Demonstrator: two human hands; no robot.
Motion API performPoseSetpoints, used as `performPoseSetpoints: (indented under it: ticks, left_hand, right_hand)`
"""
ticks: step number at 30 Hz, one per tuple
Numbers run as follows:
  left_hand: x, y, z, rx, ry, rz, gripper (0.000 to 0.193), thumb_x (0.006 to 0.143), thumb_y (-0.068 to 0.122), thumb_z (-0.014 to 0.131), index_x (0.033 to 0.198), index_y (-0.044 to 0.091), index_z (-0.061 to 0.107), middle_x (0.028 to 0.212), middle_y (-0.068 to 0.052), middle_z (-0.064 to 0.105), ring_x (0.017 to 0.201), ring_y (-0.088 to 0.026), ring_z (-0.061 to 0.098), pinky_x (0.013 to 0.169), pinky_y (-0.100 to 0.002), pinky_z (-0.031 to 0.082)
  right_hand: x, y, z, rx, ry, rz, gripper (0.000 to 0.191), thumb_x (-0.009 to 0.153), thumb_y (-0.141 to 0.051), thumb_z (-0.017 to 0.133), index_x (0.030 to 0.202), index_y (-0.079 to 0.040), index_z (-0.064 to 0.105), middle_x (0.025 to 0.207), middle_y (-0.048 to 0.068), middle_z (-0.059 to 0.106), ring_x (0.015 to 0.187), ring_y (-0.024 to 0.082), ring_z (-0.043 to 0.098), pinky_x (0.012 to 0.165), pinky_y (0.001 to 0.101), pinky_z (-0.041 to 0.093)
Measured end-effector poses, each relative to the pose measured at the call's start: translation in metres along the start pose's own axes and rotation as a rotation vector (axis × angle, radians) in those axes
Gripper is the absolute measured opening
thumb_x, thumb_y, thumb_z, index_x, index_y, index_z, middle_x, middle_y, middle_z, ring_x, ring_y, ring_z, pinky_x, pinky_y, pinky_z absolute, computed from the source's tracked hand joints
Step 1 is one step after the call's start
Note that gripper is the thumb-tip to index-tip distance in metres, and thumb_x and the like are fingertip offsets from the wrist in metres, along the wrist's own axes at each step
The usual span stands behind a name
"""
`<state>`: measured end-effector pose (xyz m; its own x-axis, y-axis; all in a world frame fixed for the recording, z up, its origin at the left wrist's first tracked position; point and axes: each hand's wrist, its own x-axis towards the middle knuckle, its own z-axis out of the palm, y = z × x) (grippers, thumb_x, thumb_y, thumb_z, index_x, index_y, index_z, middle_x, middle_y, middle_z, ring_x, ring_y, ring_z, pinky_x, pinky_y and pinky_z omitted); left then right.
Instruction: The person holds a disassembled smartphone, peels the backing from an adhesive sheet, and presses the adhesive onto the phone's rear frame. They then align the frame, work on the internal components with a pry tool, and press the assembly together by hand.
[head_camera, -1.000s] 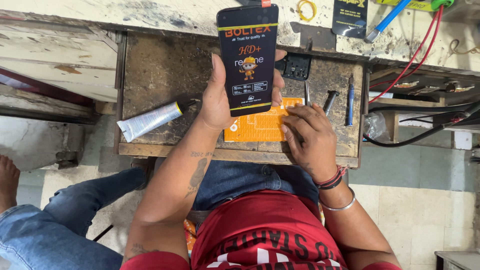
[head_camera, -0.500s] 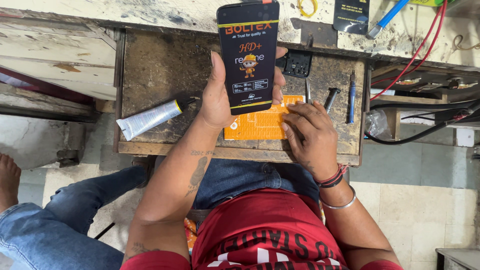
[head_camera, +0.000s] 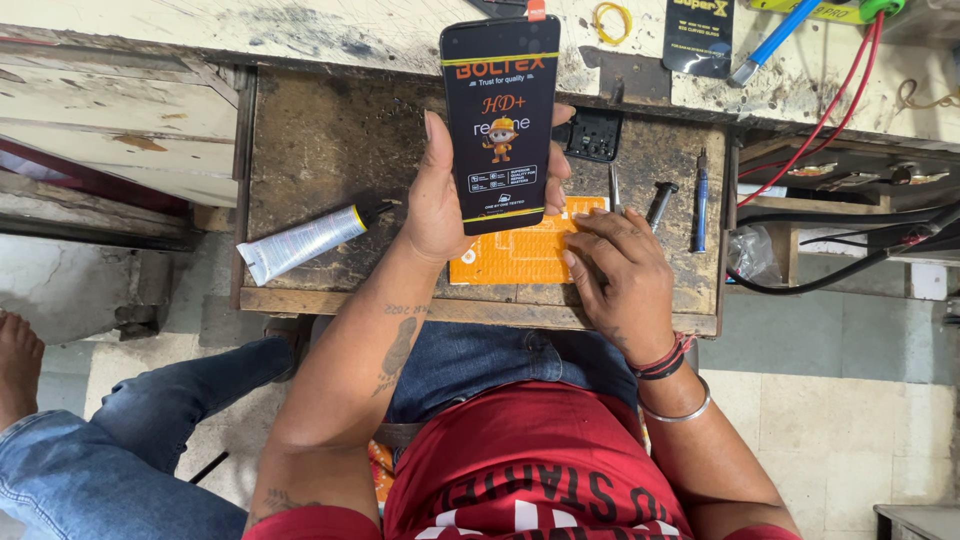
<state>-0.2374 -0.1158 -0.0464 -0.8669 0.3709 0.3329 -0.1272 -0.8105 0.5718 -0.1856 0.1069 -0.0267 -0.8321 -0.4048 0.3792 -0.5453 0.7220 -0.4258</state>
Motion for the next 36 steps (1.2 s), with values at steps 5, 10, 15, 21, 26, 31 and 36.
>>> performPoseSetpoints:
  ticks: [5,10,15,21,26,31,36]
  left_hand:
    - [0.0002,0.0007,0.0003,0.005,0.010,-0.008,0.108,0.100,0.080,0.030,0.156,-0.011,0.037,0.115,-0.018,0.068,0.101,-0.023,0.071,0.091,-0.036,0.059]
    - [0.0004,0.0013,-0.0005,0.000,0.011,-0.031,0.108,0.099,0.080,0.029,0.156,-0.011,0.036,0.117,-0.018,0.067,0.102,-0.023,0.071,0.092,-0.036,0.059]
    - [0.0006,0.0005,-0.0010,-0.014,0.006,-0.036,0.108,0.099,0.080,0.029,0.157,-0.011,0.036,0.117,-0.018,0.067,0.102,-0.023,0.070,0.092,-0.036,0.059]
    - [0.0005,0.0003,-0.0013,-0.014,-0.004,-0.038,0.106,0.100,0.079,0.031,0.156,-0.011,0.036,0.116,-0.018,0.067,0.101,-0.023,0.071,0.092,-0.036,0.059]
    - [0.0020,0.0005,-0.0012,-0.017,-0.006,-0.033,0.105,0.101,0.078,0.031,0.156,-0.011,0.037,0.116,-0.018,0.067,0.101,-0.023,0.071,0.090,-0.036,0.060]
    - [0.0011,0.0019,-0.0003,0.021,0.014,-0.021,0.106,0.100,0.079,0.031,0.156,-0.011,0.038,0.115,-0.018,0.068,0.100,-0.023,0.071,0.091,-0.036,0.060]
    - [0.0022,0.0016,-0.0009,-0.006,0.008,-0.027,0.108,0.100,0.079,0.030,0.160,-0.010,0.037,0.115,-0.018,0.067,0.101,-0.024,0.071,0.091,-0.037,0.060]
  right_hand:
    - [0.0012,-0.0002,-0.0003,0.004,0.004,-0.008,0.014,0.093,-0.015,0.075,0.104,-0.007,0.076,0.117,0.010,0.072,0.120,0.030,0.066,0.115,0.0489,0.045]
    - [0.0012,-0.0007,-0.0010,0.009,0.007,-0.001,0.014,0.093,-0.015,0.075,0.104,-0.007,0.076,0.117,0.010,0.072,0.119,0.030,0.067,0.115,0.0485,0.045]
    - [0.0012,-0.0008,-0.0007,0.006,0.011,-0.002,0.014,0.092,-0.015,0.075,0.103,-0.007,0.076,0.116,0.010,0.072,0.118,0.030,0.067,0.115,0.0487,0.045]
    - [0.0014,-0.0007,-0.0003,0.010,0.013,-0.001,0.014,0.093,-0.015,0.075,0.103,-0.007,0.076,0.116,0.010,0.072,0.118,0.030,0.067,0.115,0.0489,0.045]
    - [0.0015,-0.0008,-0.0004,0.016,0.012,0.001,0.014,0.092,-0.015,0.074,0.104,-0.007,0.076,0.117,0.010,0.072,0.118,0.031,0.067,0.114,0.0493,0.045]
    - [0.0018,-0.0008,-0.0009,0.021,0.011,0.005,0.014,0.093,-0.015,0.074,0.104,-0.007,0.076,0.117,0.010,0.072,0.118,0.030,0.067,0.114,0.0495,0.045]
    - [0.0019,-0.0011,-0.0004,0.004,0.015,-0.007,0.014,0.092,-0.015,0.075,0.103,-0.007,0.076,0.116,0.010,0.072,0.118,0.030,0.067,0.114,0.0498,0.045]
